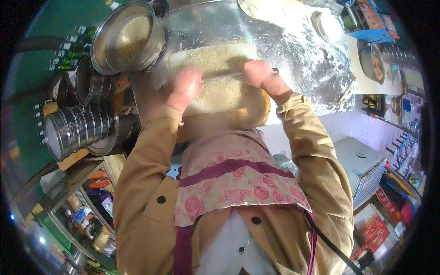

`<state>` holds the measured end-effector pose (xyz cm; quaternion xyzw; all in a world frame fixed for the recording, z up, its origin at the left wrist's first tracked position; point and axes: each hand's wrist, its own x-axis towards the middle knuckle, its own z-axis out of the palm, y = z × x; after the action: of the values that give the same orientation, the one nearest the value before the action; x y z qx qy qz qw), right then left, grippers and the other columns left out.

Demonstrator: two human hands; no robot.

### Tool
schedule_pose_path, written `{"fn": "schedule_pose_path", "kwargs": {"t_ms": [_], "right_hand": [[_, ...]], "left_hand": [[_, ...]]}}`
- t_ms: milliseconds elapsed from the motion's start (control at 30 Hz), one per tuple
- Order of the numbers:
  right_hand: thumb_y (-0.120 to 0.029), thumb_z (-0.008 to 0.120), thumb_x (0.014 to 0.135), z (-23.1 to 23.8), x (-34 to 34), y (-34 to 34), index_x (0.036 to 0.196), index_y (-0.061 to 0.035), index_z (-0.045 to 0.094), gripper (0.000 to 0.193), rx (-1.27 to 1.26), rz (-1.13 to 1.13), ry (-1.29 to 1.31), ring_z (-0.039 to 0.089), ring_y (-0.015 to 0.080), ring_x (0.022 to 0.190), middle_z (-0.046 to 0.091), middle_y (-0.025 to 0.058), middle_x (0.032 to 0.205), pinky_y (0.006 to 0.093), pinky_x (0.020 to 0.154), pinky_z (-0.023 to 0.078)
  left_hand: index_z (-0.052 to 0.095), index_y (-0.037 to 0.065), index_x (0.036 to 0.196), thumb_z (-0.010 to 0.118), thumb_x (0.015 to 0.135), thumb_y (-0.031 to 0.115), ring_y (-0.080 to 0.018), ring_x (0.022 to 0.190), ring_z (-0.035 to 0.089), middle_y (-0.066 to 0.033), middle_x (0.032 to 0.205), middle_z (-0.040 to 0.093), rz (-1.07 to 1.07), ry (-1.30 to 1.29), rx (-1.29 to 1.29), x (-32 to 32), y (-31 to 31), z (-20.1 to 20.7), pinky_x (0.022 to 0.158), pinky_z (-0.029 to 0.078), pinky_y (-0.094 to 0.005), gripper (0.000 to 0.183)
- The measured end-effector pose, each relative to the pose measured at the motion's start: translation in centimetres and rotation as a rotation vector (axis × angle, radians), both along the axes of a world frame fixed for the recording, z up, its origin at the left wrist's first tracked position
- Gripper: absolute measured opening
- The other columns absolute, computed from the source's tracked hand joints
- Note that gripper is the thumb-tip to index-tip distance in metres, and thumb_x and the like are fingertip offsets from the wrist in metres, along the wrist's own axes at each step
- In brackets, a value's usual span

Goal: The person uses a large cleaver to repeatedly slice a sheet of dough into thin noodles on a metal countertop. The person gathers the cut noodles and transfers them into a metal bowl. The person repeats the cutting and gathering process throughout the clip.

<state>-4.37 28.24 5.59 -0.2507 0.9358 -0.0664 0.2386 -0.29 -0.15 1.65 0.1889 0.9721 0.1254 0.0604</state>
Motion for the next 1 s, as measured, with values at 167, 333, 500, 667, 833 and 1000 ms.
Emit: {"fn": "schedule_pose_path", "kwargs": {"t_ms": [167,333,500,667,833,1000], "right_hand": [[-0.023,0.072,0.085,4.5,2.5,0.2,0.109,-0.0139,0.073,0.026,0.063,0.017,0.083,0.074,0.0377,0.082,0.075,0.0157,0.088,0.0502,0.074,0.059],[-0.015,0.070,0.081,3.7,8.2,2.0,0.108,-0.0111,0.072,0.027,-0.114,0.054,-0.021,0.073,0.0389,0.085,0.074,0.0180,0.087,0.0501,0.075,0.059],[-0.012,0.066,0.081,-1.4,9.2,2.6,0.106,-0.0106,0.072,0.025,0.012,0.101,-0.064,0.073,0.0386,0.084,0.074,0.0181,0.086,0.0501,0.076,0.059],[-0.019,0.067,0.082,-3.3,5.9,2.7,0.101,-0.0131,0.074,0.021,0.052,0.050,0.058,0.073,0.0378,0.081,0.074,0.0159,0.083,0.0498,0.074,0.059],[-0.020,0.067,0.084,2.8,1.9,0.5,0.093,-0.0076,0.077,0.019,0.092,0.087,0.064,0.076,0.0363,0.087,0.075,0.0186,0.090,0.0469,0.076,0.061],[-0.018,0.069,0.080,0.7,0.4,-0.9,0.091,-0.0019,0.078,0.021,0.137,0.020,0.042,0.077,0.0366,0.092,0.077,0.0204,0.096,0.0467,0.083,0.062]], "left_hand": [[0.071,0.007,0.087,0.068,0.074,0.002,-0.0349,0.099,0.067,-0.0108,0.096,0.068,-0.017,0.120,0.151,2.1,-0.7,4.3,0.082,0.057,-0.0472,0.014],[0.070,0.008,0.085,0.070,0.072,0.005,-0.0349,0.100,0.066,-0.0106,0.095,0.067,-0.051,-0.172,0.084,6.8,0.1,3.4,0.082,0.057,-0.0488,0.013],[0.069,0.007,0.081,0.066,0.072,0.008,-0.0360,0.098,0.066,-0.0115,0.092,0.067,-0.078,-0.194,0.058,8.3,1.0,-0.9,0.080,0.057,-0.0502,0.009],[0.068,0.008,0.078,0.066,0.071,0.005,-0.0336,0.093,0.067,-0.0101,0.088,0.066,-0.081,0.072,0.130,6.1,0.6,-1.1,0.074,0.058,-0.0469,0.008],[0.067,0.010,0.079,0.068,0.071,0.005,-0.0325,0.091,0.068,-0.0085,0.088,0.065,-0.004,0.119,0.114,4.1,-0.2,2.1,0.073,0.057,-0.0472,0.009],[0.069,0.010,0.082,0.070,0.073,0.006,-0.0329,0.094,0.069,-0.0087,0.091,0.067,0.012,0.154,0.069,2.1,-0.2,-0.7,0.075,0.058,-0.0471,0.010]]}}
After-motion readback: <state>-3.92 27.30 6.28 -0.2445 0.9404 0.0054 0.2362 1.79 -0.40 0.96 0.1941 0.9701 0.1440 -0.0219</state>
